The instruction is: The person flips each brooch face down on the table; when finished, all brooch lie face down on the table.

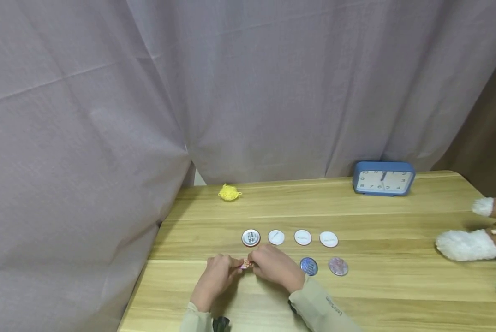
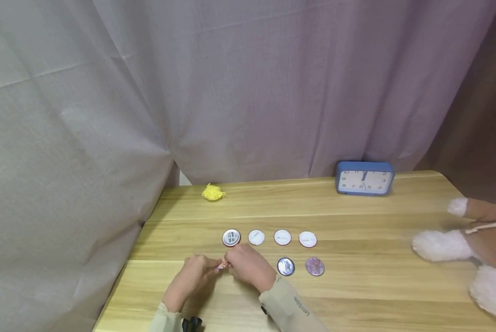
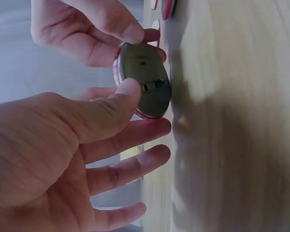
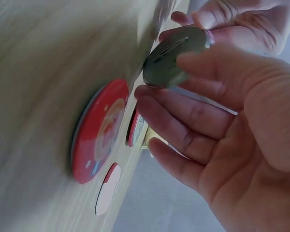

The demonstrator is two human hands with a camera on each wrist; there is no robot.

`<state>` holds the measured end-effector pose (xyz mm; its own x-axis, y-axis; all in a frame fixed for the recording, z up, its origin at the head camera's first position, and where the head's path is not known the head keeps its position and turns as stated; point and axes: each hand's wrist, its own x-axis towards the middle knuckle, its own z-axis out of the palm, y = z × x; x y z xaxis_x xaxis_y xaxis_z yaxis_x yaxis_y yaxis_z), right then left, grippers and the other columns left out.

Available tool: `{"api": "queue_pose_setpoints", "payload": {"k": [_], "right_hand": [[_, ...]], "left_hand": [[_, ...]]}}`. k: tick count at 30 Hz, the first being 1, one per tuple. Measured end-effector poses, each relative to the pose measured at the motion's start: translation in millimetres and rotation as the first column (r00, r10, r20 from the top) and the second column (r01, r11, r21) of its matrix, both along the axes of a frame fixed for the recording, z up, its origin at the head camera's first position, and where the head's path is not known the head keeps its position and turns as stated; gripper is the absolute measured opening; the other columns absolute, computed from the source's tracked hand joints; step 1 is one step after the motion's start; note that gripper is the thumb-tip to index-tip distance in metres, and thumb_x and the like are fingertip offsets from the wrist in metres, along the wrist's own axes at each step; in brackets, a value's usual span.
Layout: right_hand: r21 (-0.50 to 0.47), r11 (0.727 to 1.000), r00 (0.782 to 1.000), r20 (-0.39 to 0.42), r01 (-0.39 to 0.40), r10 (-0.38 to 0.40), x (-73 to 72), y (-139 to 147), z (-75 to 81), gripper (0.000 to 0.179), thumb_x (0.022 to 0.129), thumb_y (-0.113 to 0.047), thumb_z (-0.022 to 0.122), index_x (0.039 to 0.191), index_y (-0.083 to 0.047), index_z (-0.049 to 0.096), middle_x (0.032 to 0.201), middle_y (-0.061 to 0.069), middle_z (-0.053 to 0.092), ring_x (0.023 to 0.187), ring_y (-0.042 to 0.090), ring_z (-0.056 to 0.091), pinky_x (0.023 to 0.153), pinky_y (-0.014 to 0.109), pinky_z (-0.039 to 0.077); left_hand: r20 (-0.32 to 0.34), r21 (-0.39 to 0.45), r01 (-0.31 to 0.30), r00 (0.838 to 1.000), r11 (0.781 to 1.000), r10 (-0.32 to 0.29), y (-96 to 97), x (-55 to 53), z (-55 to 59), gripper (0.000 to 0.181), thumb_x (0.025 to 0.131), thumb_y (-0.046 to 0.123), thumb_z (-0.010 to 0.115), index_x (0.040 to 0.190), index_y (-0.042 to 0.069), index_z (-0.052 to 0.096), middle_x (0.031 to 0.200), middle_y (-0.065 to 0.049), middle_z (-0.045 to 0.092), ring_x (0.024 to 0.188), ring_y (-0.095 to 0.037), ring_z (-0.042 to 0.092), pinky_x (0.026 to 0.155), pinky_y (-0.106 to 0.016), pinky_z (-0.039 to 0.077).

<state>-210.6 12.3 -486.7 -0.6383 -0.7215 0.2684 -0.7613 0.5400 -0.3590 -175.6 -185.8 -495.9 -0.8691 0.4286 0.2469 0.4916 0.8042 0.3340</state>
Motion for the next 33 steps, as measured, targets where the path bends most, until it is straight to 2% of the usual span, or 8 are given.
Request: {"api": "queue_pose_setpoints", "payload": {"k": [4,9,13,17,21,25,29,33], "right_hand": [[-0.033,0.999,1.0,-0.024,0.018,-0.019,-1.8,1,-1.8,0.013,0.082,0.003,0.072,0.075,-0.008,0.07,0.067,-0.004,0.064,0.059,0.008,0.054,0.059,0.026,0.049],[-0.054,0.998,0.999,-0.007,0.042,-0.042,-3.9,1,-0.2,0.015,0.081,0.006,0.073,0.075,-0.008,0.07,0.069,0.0,0.065,0.061,0.012,0.057,0.06,0.029,0.051],[-0.074,0.992,0.992,0.078,0.103,-0.098,-5.5,2,2.8,0.022,0.078,0.013,0.066,0.081,-0.008,0.073,0.072,0.0,0.067,0.062,0.011,0.059,0.06,0.028,0.051],[-0.078,0.981,0.973,0.162,0.177,-0.163,-6.9,3,5.1,0.023,0.079,0.011,0.064,0.089,-0.007,0.074,0.074,-0.002,0.066,0.066,0.01,0.055,0.063,0.028,0.05],[-0.068,0.975,0.964,0.178,0.213,-0.199,-7.8,2,4.2,0.02,0.08,0.008,0.066,0.094,-0.006,0.073,0.076,-0.001,0.065,0.068,0.012,0.055,0.065,0.032,0.051],[-0.054,0.973,0.959,0.19,0.223,-0.209,-7.8,-1,2.5,0.017,0.083,0.006,0.066,0.096,-0.003,0.069,0.074,0.002,0.062,0.066,0.013,0.054,0.062,0.034,0.051],[-0.046,0.975,0.962,0.183,0.215,-0.204,-7.6,-2,0.3,0.019,0.079,0.006,0.067,0.095,-0.003,0.064,0.071,0.002,0.058,0.062,0.014,0.051,0.058,0.033,0.048],[-0.05,0.975,0.963,0.177,0.217,-0.205,-7.3,-3,-3.1,0.022,0.075,0.007,0.069,0.092,-0.005,0.062,0.069,0.001,0.055,0.061,0.014,0.048,0.056,0.032,0.045]], "left_hand": [[-0.001,0.048,-0.026,1.0,0.998,0.026,4.4,-2.0,4.6,0.008,0.085,0.007,0.077,0.089,0.012,0.081,0.076,-0.001,0.074,0.063,-0.014,0.063,0.058,-0.033,0.052],[-0.037,0.051,-0.04,0.998,0.998,0.042,9.8,-6.3,9.1,0.018,0.082,-0.003,0.074,0.077,0.013,0.075,0.065,0.002,0.066,0.055,-0.011,0.051,0.051,-0.03,0.046],[-0.023,0.08,-0.101,0.994,0.992,0.103,13.9,-9.1,10.6,0.021,0.081,-0.007,0.07,0.085,0.012,0.079,0.071,-0.002,0.071,0.056,-0.012,0.054,0.053,-0.03,0.047],[-0.012,0.128,-0.139,0.99,0.982,0.142,17.5,-10.7,9.2,0.02,0.083,-0.006,0.07,0.089,0.011,0.078,0.079,-0.006,0.074,0.063,-0.015,0.063,0.058,-0.032,0.052],[-0.028,0.134,-0.124,0.991,0.983,0.129,18.8,-12.2,5.9,0.028,0.078,-0.009,0.072,0.1,0.006,0.078,0.082,-0.007,0.075,0.067,-0.018,0.066,0.06,-0.034,0.055],[-0.049,0.085,-0.106,0.993,0.991,0.111,19.6,-13.2,4.9,0.039,0.075,-0.008,0.076,0.113,0.004,0.076,0.09,-0.009,0.075,0.074,-0.024,0.07,0.062,-0.04,0.054],[-0.015,0.053,-0.114,0.993,0.992,0.115,20.7,-13.7,2.5,0.042,0.078,-0.007,0.072,0.118,0.004,0.074,0.084,-0.013,0.071,0.073,-0.029,0.067,0.061,-0.045,0.051],[0.043,0.037,-0.132,0.991,0.991,0.131,21.9,-13.8,-0.1,0.043,0.08,-0.008,0.067,0.12,0.007,0.074,0.076,-0.009,0.062,0.065,-0.026,0.059,0.06,-0.047,0.048]]}}
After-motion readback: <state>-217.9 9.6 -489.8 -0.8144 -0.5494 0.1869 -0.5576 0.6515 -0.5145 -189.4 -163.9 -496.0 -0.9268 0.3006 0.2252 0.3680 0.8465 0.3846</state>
